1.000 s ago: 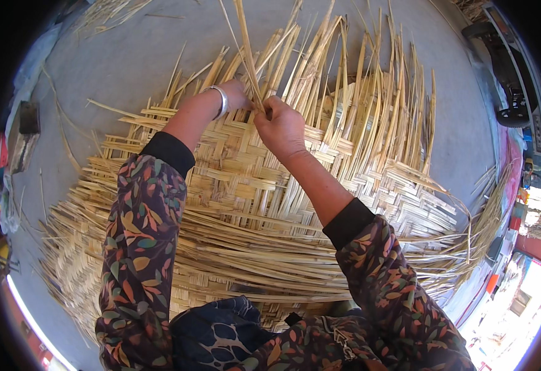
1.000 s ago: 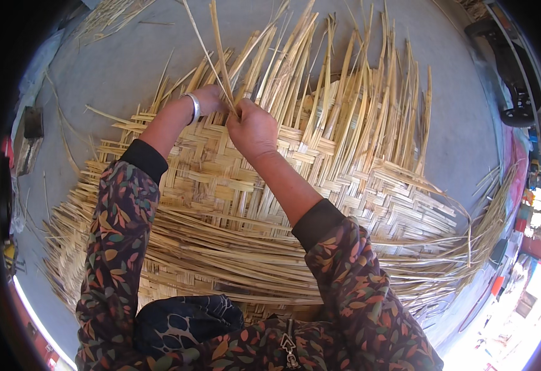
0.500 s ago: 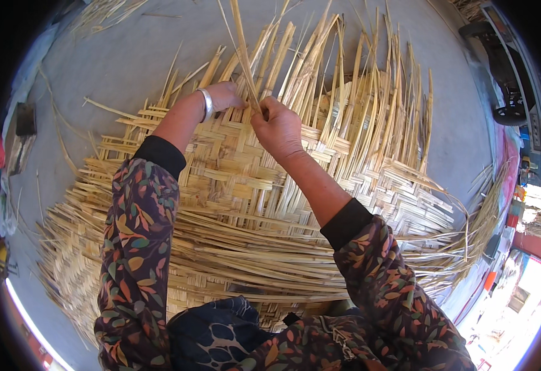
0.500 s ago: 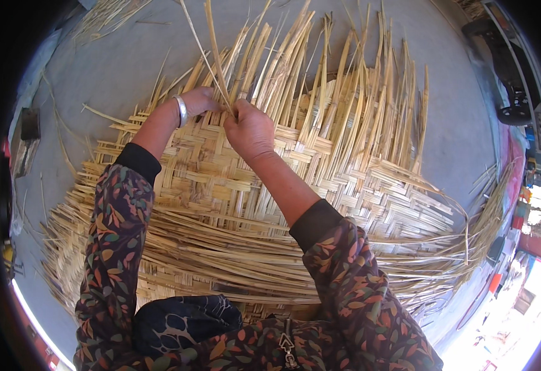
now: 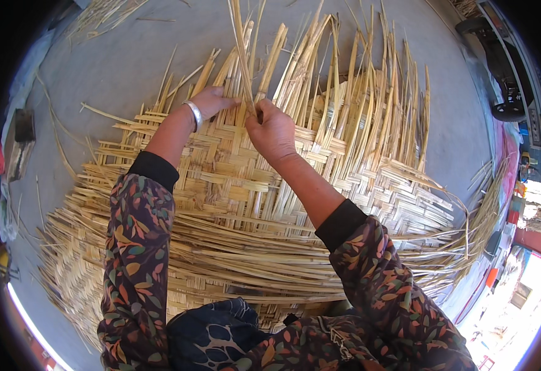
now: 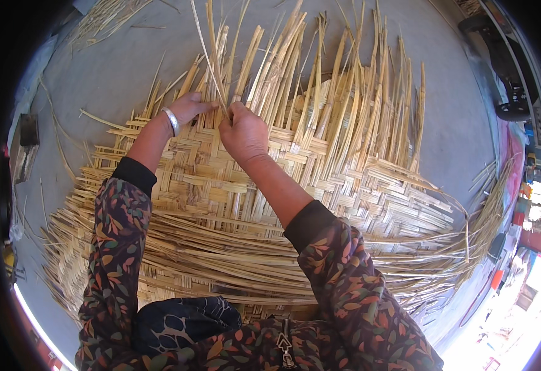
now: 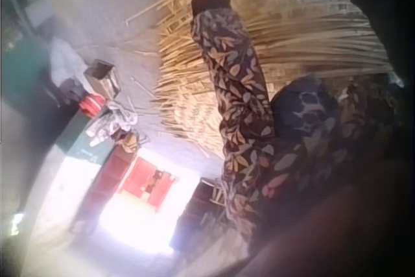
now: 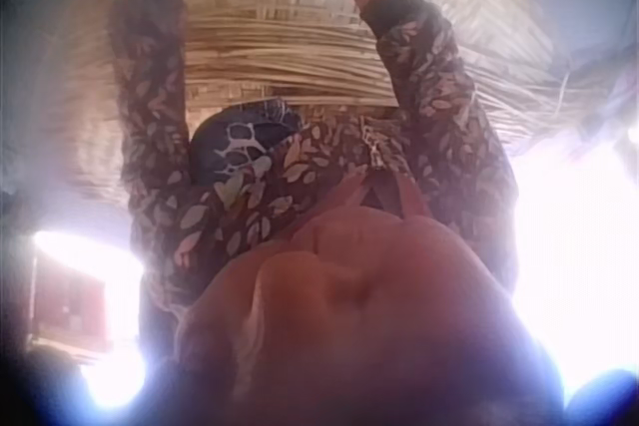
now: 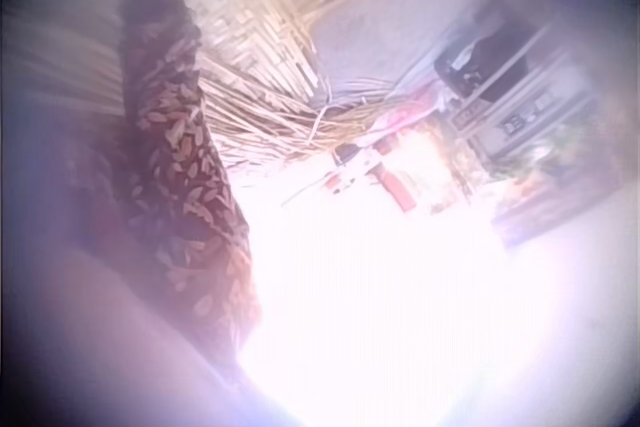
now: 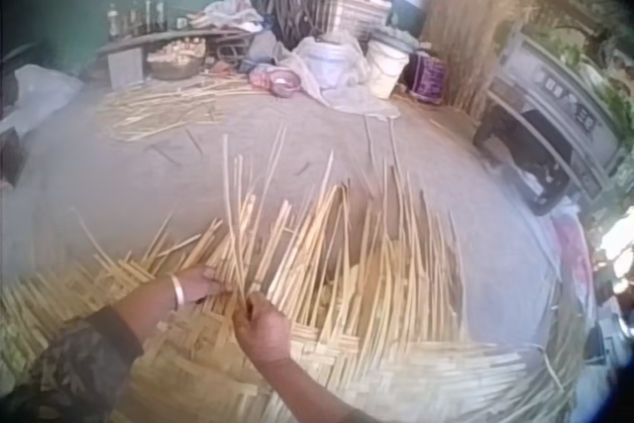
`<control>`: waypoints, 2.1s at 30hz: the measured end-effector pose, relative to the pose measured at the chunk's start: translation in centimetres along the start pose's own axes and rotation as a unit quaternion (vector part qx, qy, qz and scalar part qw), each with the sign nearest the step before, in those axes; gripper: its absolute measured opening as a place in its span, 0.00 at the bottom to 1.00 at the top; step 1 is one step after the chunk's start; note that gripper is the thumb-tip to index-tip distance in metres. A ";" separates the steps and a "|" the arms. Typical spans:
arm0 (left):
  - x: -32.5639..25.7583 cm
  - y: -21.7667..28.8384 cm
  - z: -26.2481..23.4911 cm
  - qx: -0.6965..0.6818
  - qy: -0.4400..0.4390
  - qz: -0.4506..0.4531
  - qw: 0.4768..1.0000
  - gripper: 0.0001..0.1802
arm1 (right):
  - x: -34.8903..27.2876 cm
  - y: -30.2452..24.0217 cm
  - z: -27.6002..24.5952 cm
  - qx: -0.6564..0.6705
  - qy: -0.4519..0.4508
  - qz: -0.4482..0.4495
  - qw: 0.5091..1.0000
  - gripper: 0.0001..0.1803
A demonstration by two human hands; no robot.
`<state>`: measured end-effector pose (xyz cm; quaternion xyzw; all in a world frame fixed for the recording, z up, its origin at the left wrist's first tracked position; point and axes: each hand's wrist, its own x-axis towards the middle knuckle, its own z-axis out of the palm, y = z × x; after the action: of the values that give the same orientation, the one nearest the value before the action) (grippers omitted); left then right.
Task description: The person weaves a mat by hand, interlacing long dried palm strips in an over-under pattern. The person sits on the floor and continuously adds new strips to expand the woven area.
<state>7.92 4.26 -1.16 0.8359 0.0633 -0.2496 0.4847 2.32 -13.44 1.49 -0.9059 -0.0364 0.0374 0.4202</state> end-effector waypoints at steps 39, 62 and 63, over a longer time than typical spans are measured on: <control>-1.3 -3.0 0.7 -0.525 -0.016 0.099 0.845 0.18 | 4.6 1.0 -1.0 -0.183 -0.295 -0.111 0.931 0.17; -4.6 -4.4 2.8 -0.106 0.376 -0.012 0.921 0.09 | 0.1 2.0 0.5 -0.103 -0.122 -0.094 0.983 0.17; -4.5 -4.2 3.0 -0.081 0.376 -0.017 0.923 0.09 | -0.2 2.3 0.5 -0.111 -0.112 -0.098 0.983 0.17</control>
<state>1.47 4.58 -3.50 0.8251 0.2754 0.0810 0.4867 2.12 -14.57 -0.62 -0.9290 -0.1759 0.0930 0.3121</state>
